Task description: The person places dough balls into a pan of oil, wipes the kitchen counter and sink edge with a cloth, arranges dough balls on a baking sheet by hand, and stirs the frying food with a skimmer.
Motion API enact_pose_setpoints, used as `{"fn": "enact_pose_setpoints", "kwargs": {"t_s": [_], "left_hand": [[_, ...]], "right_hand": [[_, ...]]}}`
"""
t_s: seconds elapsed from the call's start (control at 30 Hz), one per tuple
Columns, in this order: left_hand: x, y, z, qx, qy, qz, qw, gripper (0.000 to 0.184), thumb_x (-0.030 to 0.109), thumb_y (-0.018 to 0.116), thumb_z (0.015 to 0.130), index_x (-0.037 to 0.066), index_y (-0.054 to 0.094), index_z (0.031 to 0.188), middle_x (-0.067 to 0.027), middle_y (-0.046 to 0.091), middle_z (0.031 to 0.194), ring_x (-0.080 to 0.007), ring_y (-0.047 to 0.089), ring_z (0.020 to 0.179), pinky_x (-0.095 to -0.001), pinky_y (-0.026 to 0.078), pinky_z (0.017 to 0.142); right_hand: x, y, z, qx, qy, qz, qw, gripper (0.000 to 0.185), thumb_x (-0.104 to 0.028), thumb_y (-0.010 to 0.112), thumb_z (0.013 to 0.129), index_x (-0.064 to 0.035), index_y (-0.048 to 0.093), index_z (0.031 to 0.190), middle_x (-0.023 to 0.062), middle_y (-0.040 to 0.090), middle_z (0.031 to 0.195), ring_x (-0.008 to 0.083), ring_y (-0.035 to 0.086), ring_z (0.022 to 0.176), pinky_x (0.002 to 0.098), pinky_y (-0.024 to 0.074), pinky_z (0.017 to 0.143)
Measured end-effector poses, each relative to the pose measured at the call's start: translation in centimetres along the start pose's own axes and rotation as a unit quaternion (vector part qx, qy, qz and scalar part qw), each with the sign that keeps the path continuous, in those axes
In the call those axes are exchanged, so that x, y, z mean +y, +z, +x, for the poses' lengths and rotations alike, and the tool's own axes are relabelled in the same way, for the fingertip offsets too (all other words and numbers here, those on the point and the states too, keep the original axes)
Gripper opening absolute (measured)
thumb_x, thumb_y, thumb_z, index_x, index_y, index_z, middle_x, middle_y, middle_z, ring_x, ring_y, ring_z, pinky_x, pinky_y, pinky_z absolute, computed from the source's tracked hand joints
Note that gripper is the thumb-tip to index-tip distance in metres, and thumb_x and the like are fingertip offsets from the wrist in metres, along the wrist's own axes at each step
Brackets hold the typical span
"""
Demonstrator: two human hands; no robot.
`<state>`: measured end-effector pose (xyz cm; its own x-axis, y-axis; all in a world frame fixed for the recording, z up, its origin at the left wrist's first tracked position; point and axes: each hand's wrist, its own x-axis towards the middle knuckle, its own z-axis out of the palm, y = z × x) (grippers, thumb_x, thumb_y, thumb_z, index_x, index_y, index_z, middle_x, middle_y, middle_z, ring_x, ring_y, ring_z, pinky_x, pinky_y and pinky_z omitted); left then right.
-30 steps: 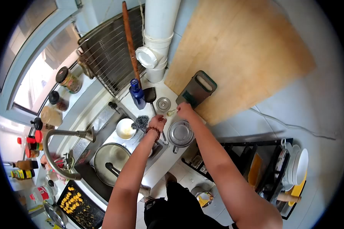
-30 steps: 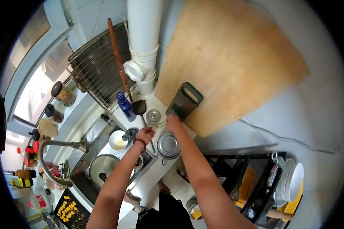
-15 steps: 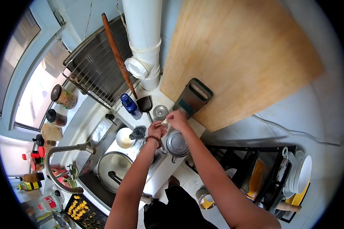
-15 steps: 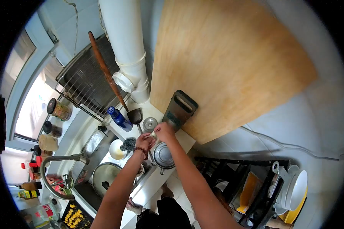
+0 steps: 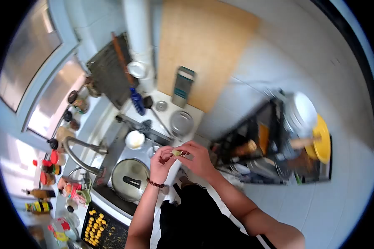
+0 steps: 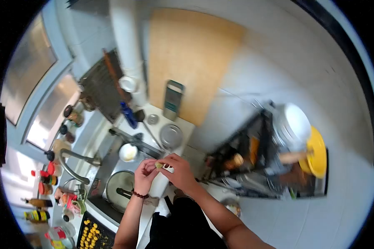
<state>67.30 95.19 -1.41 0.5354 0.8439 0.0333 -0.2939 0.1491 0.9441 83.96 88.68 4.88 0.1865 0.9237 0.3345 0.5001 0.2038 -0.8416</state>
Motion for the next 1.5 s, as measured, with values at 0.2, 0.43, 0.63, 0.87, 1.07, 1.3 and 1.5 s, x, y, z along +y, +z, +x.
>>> {"fn": "enact_pose_setpoints", "kwargs": {"t_s": [0.2,0.43,0.63,0.87,1.07,1.3,1.5], "left_hand": [[-7.9,9.3,-12.5,-0.169,-0.128,0.048,0.976,0.029,0.001,0.07,0.096,0.001,0.062,0.124,-0.007,0.071,0.114,-0.0144,0.068,0.101,-0.029,0.055,0.088],[-19.3,19.2,-25.8,-0.376,-0.214,0.15,0.889,0.032,0.01,0.074,0.094,0.002,0.065,0.123,-0.0099,0.074,0.106,-0.0157,0.073,0.091,-0.0296,0.058,0.078],[-26.5,27.3,-30.6,-0.452,-0.246,0.21,0.831,0.035,0.006,0.072,0.092,0.002,0.063,0.126,-0.0118,0.075,0.11,-0.0179,0.074,0.091,-0.0294,0.059,0.078],[-32.8,37.3,-31.9,-0.491,-0.204,0.328,0.781,0.039,0.008,0.067,0.097,0.006,0.059,0.135,-0.0088,0.073,0.111,-0.0191,0.073,0.094,-0.0329,0.058,0.077],[-37.7,37.2,-31.8,-0.419,-0.277,0.424,0.754,0.042,0.008,0.07,0.095,0.006,0.057,0.136,-0.0094,0.072,0.103,-0.0198,0.071,0.092,-0.0342,0.059,0.081],[-34.9,31.3,-30.5,-0.229,-0.432,0.358,0.796,0.042,0.025,0.072,0.097,0.006,0.06,0.132,-0.0097,0.073,0.103,-0.0175,0.071,0.085,-0.0327,0.058,0.075],[-31.2,21.8,-31.6,-0.068,-0.417,0.292,0.858,0.032,0.023,0.071,0.097,0.008,0.066,0.126,-0.0084,0.074,0.097,-0.0158,0.072,0.083,-0.0295,0.055,0.067]], "right_hand": [[1.1,-4.7,-23.9,0.159,0.271,0.027,0.949,0.025,-0.01,0.081,0.087,-0.0016,0.075,0.11,0.0053,0.073,0.092,0.0113,0.068,0.079,0.0272,0.0544,0.072],[3.9,-7.6,-47.6,0.297,0.425,0.189,0.834,0.02,-0.01,0.08,0.091,0.0011,0.073,0.105,0.0048,0.074,0.089,0.0111,0.068,0.079,0.0271,0.0556,0.073],[8.4,-10.3,-59.4,0.393,0.45,0.078,0.798,0.032,-0.02,0.084,0.084,0.0026,0.075,0.104,0.0089,0.076,0.088,0.0149,0.07,0.079,0.0316,0.056,0.072],[13.3,-18.3,-66.1,0.393,0.519,0.021,0.759,0.051,-0.027,0.085,0.08,0.0011,0.07,0.12,0.0129,0.078,0.093,0.0204,0.074,0.083,0.0338,0.0576,0.074],[21.6,-20.1,-73.0,0.276,0.606,0.04,0.745,0.073,-0.033,0.083,0.08,0.0079,0.06,0.135,0.0206,0.077,0.089,0.0224,0.075,0.071,0.0346,0.0581,0.066],[24.6,-21.5,-72.5,0.203,0.6,0.145,0.76,0.054,-0.026,0.079,0.087,0.0063,0.065,0.128,0.0166,0.076,0.101,0.0211,0.073,0.072,0.0329,0.0572,0.063],[24.7,-18.8,-61.2,0.089,0.58,0.232,0.776,0.03,-0.015,0.069,0.097,0.0014,0.067,0.122,0.0078,0.073,0.103,0.0143,0.069,0.078,0.0282,0.0565,0.069]]}}
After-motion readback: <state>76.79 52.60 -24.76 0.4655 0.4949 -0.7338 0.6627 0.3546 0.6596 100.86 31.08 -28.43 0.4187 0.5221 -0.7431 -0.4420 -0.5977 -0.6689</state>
